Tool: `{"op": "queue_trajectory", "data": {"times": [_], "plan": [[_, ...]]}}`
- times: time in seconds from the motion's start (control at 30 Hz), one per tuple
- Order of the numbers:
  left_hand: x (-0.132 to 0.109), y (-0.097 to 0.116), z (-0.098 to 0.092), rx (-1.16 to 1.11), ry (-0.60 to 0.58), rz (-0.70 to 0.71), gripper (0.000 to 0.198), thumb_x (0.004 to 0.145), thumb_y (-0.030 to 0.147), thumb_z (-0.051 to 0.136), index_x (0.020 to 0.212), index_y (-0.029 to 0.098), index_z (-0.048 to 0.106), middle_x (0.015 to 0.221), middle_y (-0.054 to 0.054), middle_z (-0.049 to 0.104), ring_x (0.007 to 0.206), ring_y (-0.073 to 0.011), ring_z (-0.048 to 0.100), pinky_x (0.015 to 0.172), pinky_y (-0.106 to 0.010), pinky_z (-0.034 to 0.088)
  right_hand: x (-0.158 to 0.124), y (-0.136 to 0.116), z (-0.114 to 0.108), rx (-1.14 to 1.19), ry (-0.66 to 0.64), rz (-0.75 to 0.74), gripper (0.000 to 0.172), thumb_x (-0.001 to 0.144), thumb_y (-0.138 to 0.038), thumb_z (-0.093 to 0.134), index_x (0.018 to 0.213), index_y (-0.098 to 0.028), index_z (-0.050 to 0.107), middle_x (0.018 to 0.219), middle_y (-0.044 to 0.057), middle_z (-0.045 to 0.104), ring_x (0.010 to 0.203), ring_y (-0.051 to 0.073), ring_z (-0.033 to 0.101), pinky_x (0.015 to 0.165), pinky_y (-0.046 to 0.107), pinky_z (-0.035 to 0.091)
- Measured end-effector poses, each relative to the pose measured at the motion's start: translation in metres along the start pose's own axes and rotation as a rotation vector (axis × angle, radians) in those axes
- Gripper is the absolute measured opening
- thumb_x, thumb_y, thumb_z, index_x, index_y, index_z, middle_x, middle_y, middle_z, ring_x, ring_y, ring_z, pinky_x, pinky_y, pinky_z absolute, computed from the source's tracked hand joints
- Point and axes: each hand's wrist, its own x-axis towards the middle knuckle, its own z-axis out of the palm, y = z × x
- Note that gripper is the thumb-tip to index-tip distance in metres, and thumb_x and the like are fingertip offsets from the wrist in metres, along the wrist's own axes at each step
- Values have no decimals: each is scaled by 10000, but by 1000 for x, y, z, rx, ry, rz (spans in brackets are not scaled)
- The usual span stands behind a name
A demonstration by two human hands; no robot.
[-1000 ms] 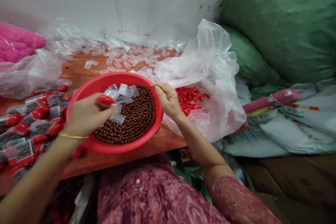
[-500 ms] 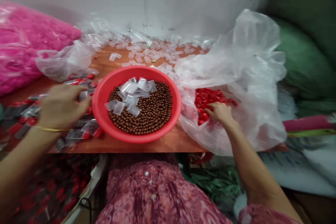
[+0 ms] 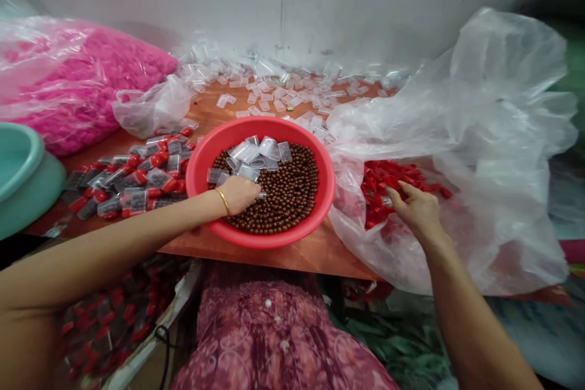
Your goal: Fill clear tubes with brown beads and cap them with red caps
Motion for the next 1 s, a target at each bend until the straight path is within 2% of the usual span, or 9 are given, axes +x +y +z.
{"op": "queue_trajectory", "data": {"times": [0.1,0.3,0.4,0.5,0.6,0.7,0.83,0.93,1.0], "plan": [[4,17,-3,-88,-43,-71,318,868,223,437,1117,46,524,886,-198,671,900,-299,659,747,-384,506,-4,-1,-8,70,14,58,477,770,-480,437,968,-123,685,660,104,650,594,223,573,600,335,434],[50,38,-7,-393,-69,-206,260,831,174,465,1023,45,585,1094,-246,626,1106,-336,579,925,-443,451,-17,-15,-19,320,20,71,481,756,-526,429,926,-147,671,727,99,657,591,194,552,606,339,455],[78,38,-7,-528,-24,-275,291,826,164,472,1077,42,555,1117,-250,616,1104,-326,583,917,-430,460,-21,-22,-19,444,37,64,449,753,-529,448,910,-165,660,735,74,658,609,187,561,623,339,468],[93,35,-4,-727,35,-326,285,867,198,430,1099,63,527,1081,-211,636,1002,-260,638,831,-357,514,-24,-27,-18,588,70,111,427,711,-538,515,891,-176,653,734,52,657,642,187,579,647,342,484],[93,29,-2,-942,65,-306,290,910,234,378,1159,122,475,996,-108,667,759,-137,670,648,-238,540,-26,-32,-19,711,68,142,424,713,-530,539,919,-176,648,767,50,663,681,186,596,670,344,498],[85,21,-2,-1242,104,-247,261,902,228,426,1152,183,486,1009,-45,657,683,-62,634,596,-166,501,-29,-39,-23,729,83,148,441,748,-521,516,987,-170,633,822,59,661,698,182,597,657,342,500],[70,10,-3,-1769,199,-138,259,800,230,614,1049,175,564,1036,-50,648,771,-70,619,653,-171,453,-34,-58,-34,760,36,89,399,773,-490,512,1006,-181,610,767,34,631,607,147,558,548,295,475],[55,5,-2,-1925,215,-5,365,684,294,741,984,165,579,1037,-61,656,844,-108,625,747,-233,455,-36,-84,-47,838,-58,33,306,780,-457,532,911,-190,602,591,-20,547,479,111,482,447,247,420],[45,4,-1,-2005,178,73,424,624,327,784,942,154,564,988,-65,670,834,-131,640,786,-280,461,-36,-105,-54,922,-106,2,270,764,-435,562,879,-191,583,580,-30,540,451,95,465,427,231,410]]}}
